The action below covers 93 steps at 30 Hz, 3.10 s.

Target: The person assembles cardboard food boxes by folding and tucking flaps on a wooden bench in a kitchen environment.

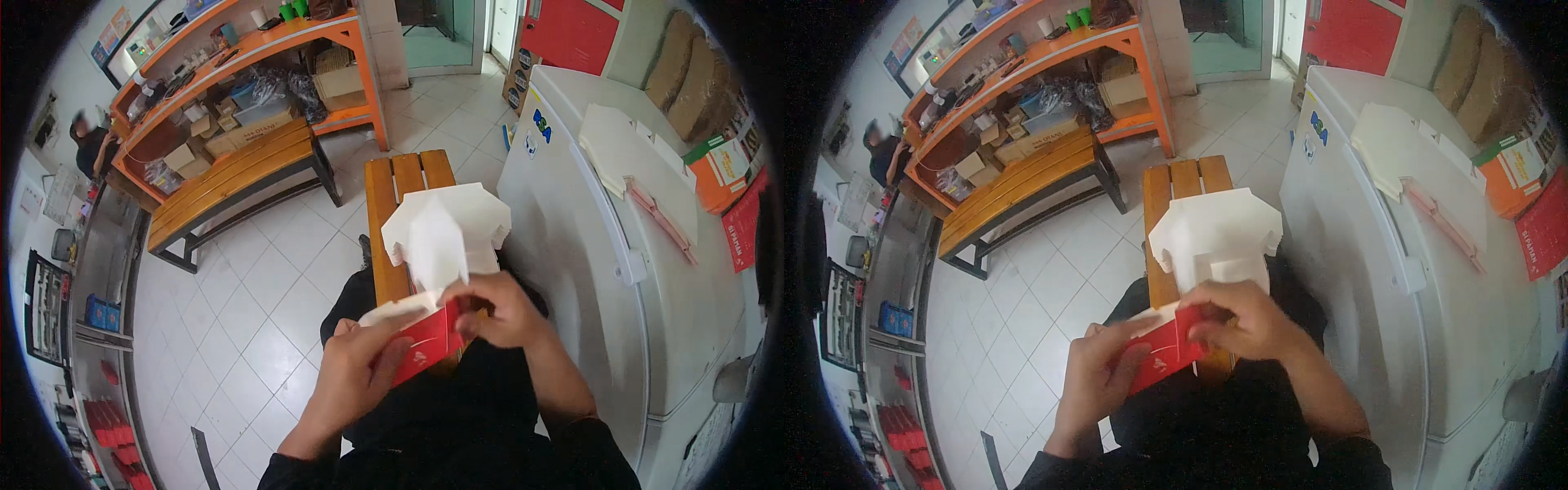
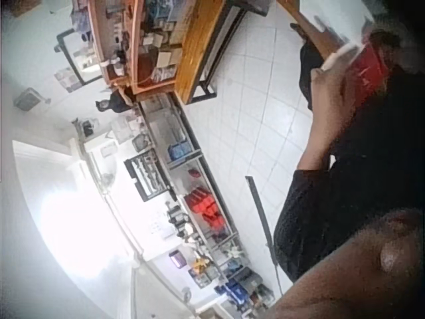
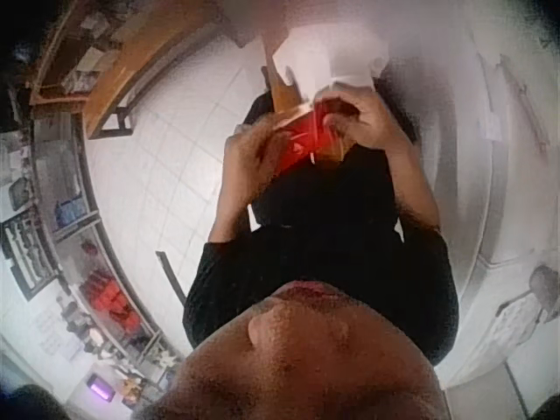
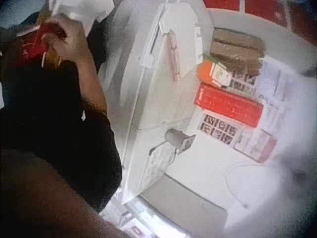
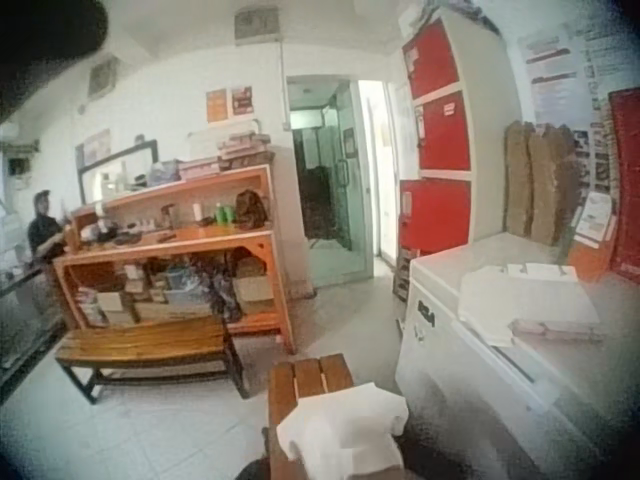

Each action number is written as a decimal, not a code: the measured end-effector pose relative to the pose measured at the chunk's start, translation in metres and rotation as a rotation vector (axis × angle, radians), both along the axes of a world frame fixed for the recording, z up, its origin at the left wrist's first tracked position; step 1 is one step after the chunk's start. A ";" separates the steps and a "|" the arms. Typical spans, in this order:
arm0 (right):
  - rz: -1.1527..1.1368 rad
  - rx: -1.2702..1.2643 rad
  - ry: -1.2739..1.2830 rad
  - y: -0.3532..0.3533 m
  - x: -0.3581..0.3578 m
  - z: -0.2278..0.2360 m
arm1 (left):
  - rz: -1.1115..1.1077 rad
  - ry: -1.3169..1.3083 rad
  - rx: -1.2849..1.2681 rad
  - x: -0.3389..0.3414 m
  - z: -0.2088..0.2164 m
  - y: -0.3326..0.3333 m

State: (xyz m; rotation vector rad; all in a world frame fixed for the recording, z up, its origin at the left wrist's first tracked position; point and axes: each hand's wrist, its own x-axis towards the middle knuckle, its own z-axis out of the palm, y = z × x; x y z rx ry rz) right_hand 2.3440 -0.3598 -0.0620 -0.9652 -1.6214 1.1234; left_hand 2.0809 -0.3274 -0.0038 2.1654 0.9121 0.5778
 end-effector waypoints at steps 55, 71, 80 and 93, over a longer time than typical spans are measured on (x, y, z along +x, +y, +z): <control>-0.884 -0.188 -0.765 0.060 0.117 -0.169 | 0.144 -0.384 -0.178 0.065 -0.255 0.103; -0.729 -0.383 -1.104 0.067 0.075 -0.150 | -0.056 -0.208 -0.028 0.041 -0.272 0.139; -0.855 -0.214 -1.005 0.070 0.079 -0.174 | -0.053 -0.323 0.071 0.056 -0.246 0.093; -0.912 -0.292 -0.999 0.071 0.056 -0.159 | 0.125 -0.379 -0.043 0.061 -0.238 0.073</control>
